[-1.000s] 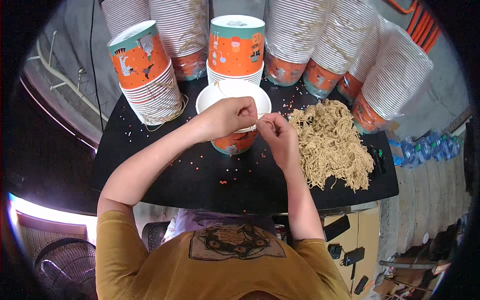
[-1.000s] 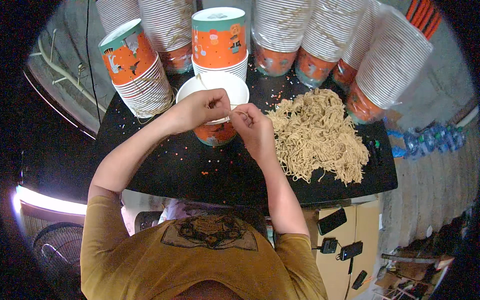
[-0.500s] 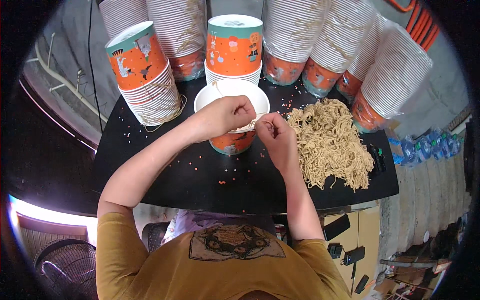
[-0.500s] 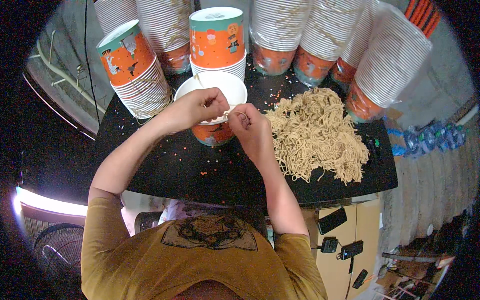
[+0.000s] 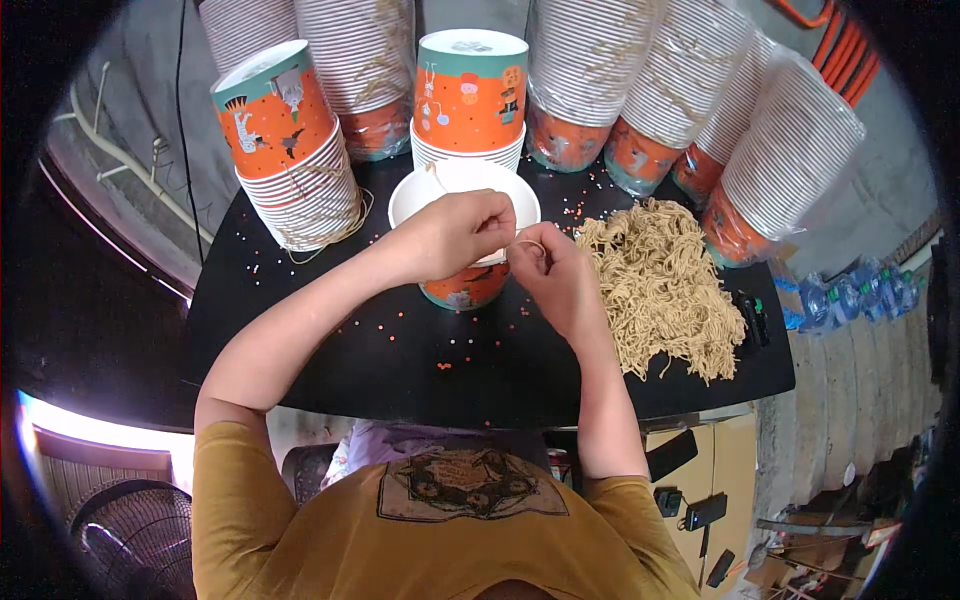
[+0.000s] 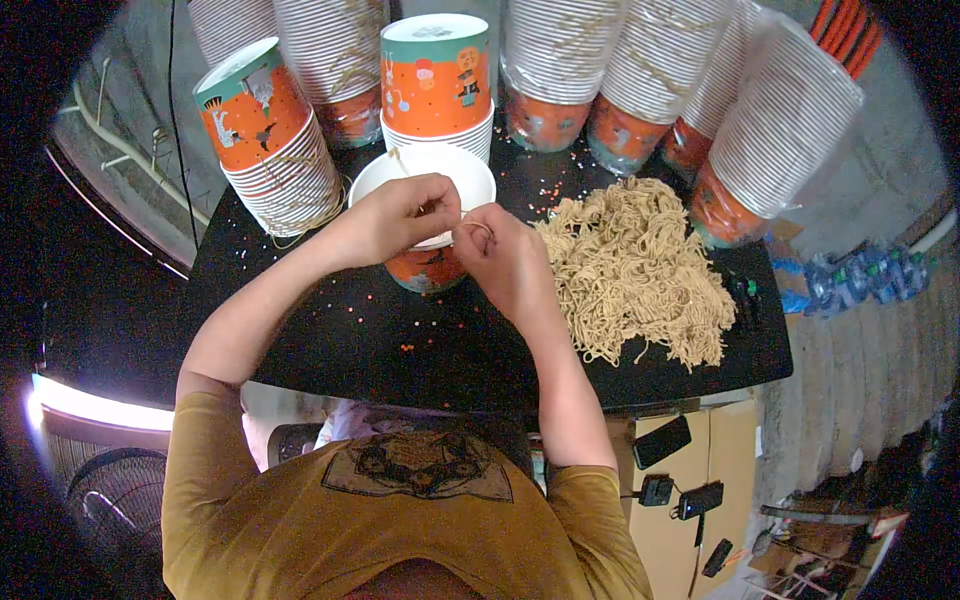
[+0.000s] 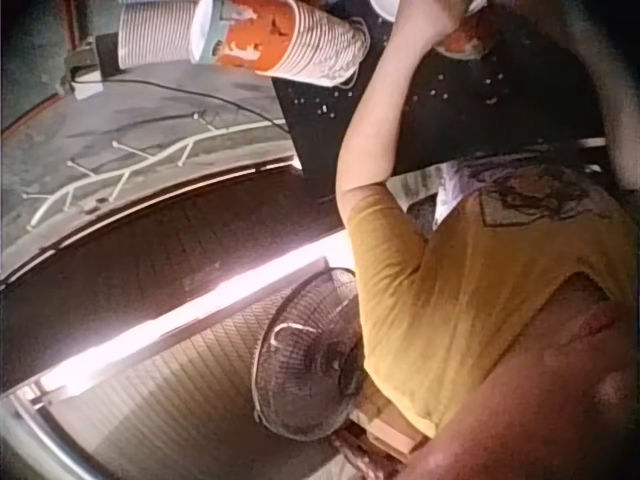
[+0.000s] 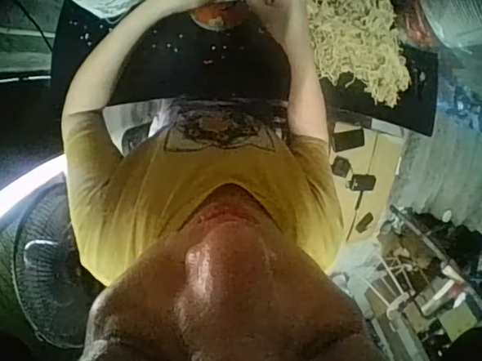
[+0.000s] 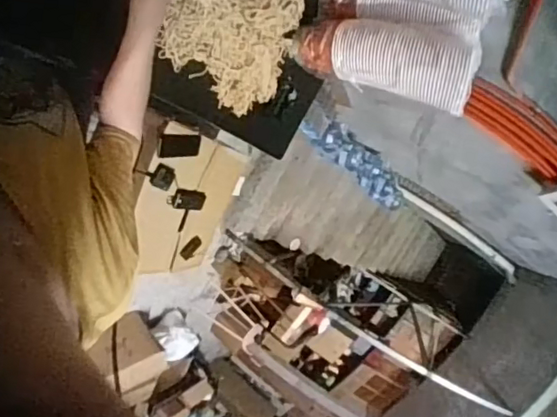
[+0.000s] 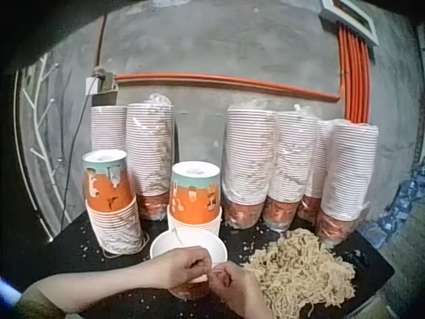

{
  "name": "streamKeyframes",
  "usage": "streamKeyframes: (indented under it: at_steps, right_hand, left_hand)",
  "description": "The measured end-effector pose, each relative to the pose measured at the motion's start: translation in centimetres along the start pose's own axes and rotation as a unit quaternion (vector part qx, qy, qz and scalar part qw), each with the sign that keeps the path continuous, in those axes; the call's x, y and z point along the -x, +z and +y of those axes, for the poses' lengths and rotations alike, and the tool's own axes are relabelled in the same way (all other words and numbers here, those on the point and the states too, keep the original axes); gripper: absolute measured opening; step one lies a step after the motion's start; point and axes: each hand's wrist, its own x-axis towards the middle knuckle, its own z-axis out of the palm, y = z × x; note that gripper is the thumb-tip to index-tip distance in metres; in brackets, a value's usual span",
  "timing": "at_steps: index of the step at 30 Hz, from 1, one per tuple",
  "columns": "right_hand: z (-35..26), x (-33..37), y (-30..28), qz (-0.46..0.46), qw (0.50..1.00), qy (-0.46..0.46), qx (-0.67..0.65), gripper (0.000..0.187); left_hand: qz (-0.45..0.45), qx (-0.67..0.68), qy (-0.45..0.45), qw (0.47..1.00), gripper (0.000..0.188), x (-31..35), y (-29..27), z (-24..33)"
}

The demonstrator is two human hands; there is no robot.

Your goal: Threading and tying a string through a hole in a paper cup for assembly.

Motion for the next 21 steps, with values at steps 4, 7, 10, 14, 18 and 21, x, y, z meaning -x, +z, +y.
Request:
streamKeyframes:
  at_steps: [4, 7, 10, 14, 18, 21]
  right_hand:
    - [-0.8, 0.1, -0.1, 0.009, 0.997, -0.037, 0.068, 0.014]
    - [-1.2, 0.2, 0.2, 0.023, 0.997, -0.036, 0.071, 0.013]
    - [-1.0, 0.2, 0.3, 0.025, 0.998, -0.02, 0.048, 0.012]
    - [-0.6, 0.2, 0.5, 0.032, 0.998, -0.021, 0.043, 0.01]
    - [-0.1, 0.2, 0.6, 0.023, 1.0, -0.018, 0.004, 0.01]
    - [0.3, 0.1, 0.7, 0.019, 0.999, -0.014, -0.023, 0.011]
  left_hand:
    - [-0.002, -0.015, -0.006, 1.0, 0.01, 0.0, -0.1, 0.2]
    - [0.002, 0.024, -0.022, 0.999, 0.01, 0.1, 0.0, -0.1]
    - [0.019, 0.053, -0.051, 0.997, 0.012, 0.5, -0.1, -0.2]
    - [0.003, 0.072, -0.097, 0.993, 0.016, 1.2, -0.1, 0.4]
    - [0.0, 0.031, -0.104, 0.994, 0.017, 1.0, 0.2, 0.6]
    - [-0.033, 0.053, -0.105, 0.993, 0.018, 0.4, 0.0, -0.3]
